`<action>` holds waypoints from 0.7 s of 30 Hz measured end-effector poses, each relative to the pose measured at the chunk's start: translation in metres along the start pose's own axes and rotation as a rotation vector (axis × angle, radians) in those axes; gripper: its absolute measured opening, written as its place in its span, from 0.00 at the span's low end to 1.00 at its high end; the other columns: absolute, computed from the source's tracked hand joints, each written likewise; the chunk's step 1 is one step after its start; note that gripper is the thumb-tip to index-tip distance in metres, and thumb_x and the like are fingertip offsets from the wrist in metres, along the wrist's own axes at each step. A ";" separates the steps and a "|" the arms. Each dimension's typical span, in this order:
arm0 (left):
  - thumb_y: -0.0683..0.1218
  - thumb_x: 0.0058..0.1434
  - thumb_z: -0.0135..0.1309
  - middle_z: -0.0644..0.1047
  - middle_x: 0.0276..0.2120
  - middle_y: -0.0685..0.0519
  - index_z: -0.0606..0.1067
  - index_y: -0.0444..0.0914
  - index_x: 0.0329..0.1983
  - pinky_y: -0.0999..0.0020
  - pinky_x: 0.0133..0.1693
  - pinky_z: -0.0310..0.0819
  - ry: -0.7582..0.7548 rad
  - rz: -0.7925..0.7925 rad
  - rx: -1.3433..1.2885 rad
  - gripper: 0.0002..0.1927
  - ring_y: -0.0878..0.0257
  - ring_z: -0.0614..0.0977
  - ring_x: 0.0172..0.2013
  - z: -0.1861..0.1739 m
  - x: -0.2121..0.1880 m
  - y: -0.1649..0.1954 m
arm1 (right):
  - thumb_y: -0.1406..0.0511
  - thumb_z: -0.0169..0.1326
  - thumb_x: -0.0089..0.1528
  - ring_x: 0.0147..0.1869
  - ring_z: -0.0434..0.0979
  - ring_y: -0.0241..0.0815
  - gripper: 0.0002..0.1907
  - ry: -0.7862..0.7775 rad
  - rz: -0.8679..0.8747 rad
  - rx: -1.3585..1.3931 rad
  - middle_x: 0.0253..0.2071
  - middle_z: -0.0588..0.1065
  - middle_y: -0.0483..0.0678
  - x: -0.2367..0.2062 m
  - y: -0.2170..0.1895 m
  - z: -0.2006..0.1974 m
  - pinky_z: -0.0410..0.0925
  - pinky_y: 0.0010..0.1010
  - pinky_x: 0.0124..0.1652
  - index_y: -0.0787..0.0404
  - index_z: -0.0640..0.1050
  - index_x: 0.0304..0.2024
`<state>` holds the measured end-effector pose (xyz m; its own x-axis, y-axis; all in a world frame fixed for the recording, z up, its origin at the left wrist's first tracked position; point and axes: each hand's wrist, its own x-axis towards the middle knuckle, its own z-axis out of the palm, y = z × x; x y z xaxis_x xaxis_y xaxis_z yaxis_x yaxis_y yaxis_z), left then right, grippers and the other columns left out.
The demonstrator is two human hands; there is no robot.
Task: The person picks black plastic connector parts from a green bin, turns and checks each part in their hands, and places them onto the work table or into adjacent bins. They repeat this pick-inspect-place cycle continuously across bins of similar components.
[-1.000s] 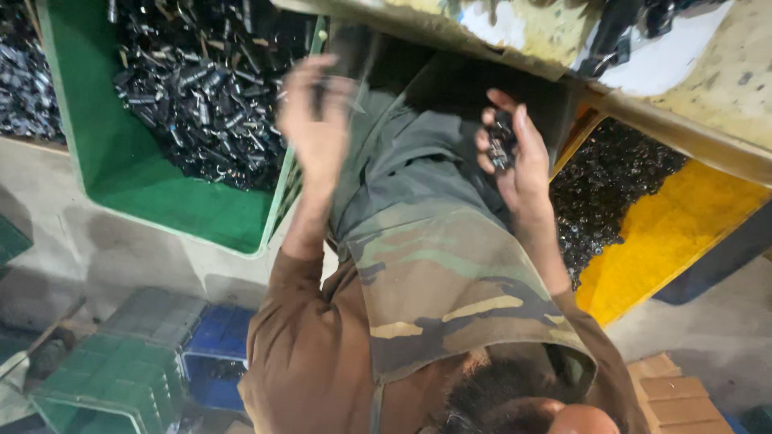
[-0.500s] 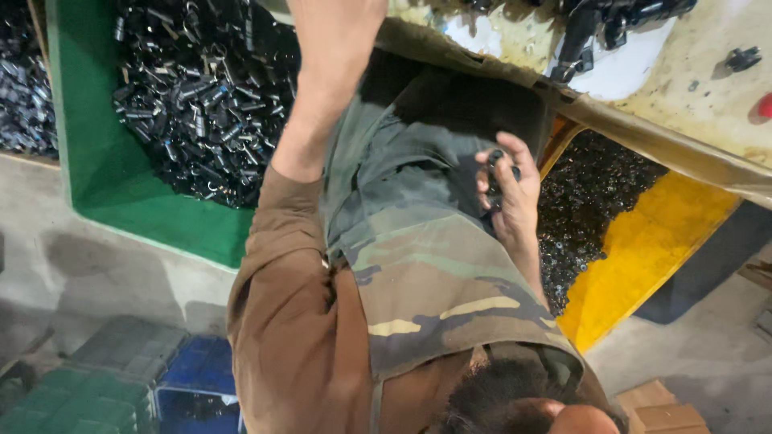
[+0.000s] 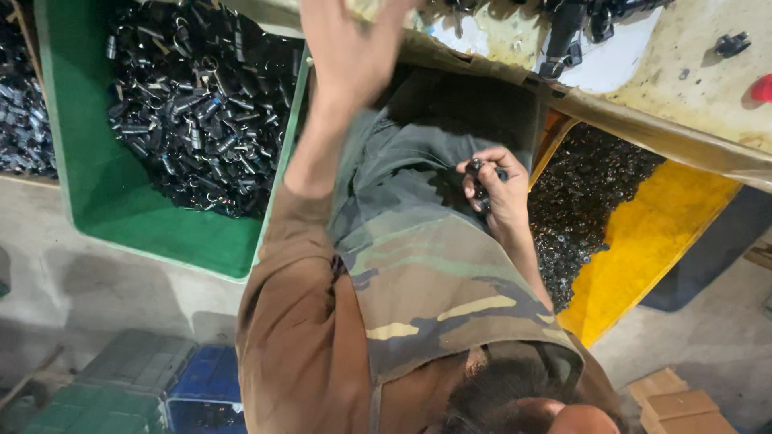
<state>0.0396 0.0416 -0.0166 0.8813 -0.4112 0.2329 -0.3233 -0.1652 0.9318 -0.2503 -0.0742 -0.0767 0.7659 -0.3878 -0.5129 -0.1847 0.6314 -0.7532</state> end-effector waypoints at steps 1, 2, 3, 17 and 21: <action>0.42 0.57 0.70 0.70 0.30 0.47 0.69 0.29 0.42 0.65 0.29 0.60 0.002 -0.068 -0.076 0.21 0.64 0.65 0.28 -0.004 -0.022 0.017 | 0.55 0.65 0.63 0.29 0.74 0.36 0.21 0.011 0.002 -0.038 0.39 0.80 0.54 -0.001 -0.002 0.000 0.61 0.20 0.21 0.62 0.74 0.46; 0.41 0.62 0.67 0.73 0.34 0.50 0.71 0.33 0.44 0.65 0.37 0.66 -0.352 0.067 -0.395 0.15 0.62 0.71 0.34 -0.009 -0.027 0.024 | 0.56 0.65 0.63 0.28 0.74 0.36 0.20 0.022 0.007 -0.077 0.38 0.80 0.54 -0.001 -0.004 0.000 0.60 0.20 0.20 0.63 0.73 0.44; 0.42 0.63 0.66 0.75 0.39 0.49 0.72 0.35 0.48 0.63 0.43 0.69 -0.507 0.170 -0.467 0.15 0.58 0.74 0.39 -0.009 -0.037 0.031 | 0.57 0.66 0.63 0.29 0.75 0.37 0.19 0.044 -0.029 -0.098 0.36 0.78 0.53 0.000 -0.006 -0.001 0.62 0.21 0.23 0.64 0.73 0.43; 0.41 0.67 0.62 0.74 0.40 0.46 0.63 0.39 0.74 0.60 0.44 0.74 -0.655 0.086 -0.129 0.34 0.50 0.79 0.41 0.001 -0.119 0.012 | 0.72 0.61 0.64 0.33 0.78 0.36 0.06 -0.215 -0.095 -0.710 0.36 0.79 0.48 0.026 -0.076 0.032 0.69 0.22 0.34 0.65 0.82 0.45; 0.41 0.66 0.62 0.73 0.38 0.45 0.63 0.39 0.74 0.59 0.43 0.74 -0.662 0.045 -0.109 0.34 0.48 0.78 0.39 0.002 -0.126 0.016 | 0.74 0.63 0.60 0.39 0.80 0.37 0.08 -0.196 -0.546 -0.981 0.36 0.79 0.51 0.017 -0.072 0.037 0.71 0.26 0.40 0.66 0.80 0.42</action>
<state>-0.0770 0.0888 -0.0318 0.4590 -0.8844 0.0841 -0.2870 -0.0580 0.9562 -0.2011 -0.1021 -0.0160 0.9588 -0.2839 -0.0090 -0.1331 -0.4208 -0.8973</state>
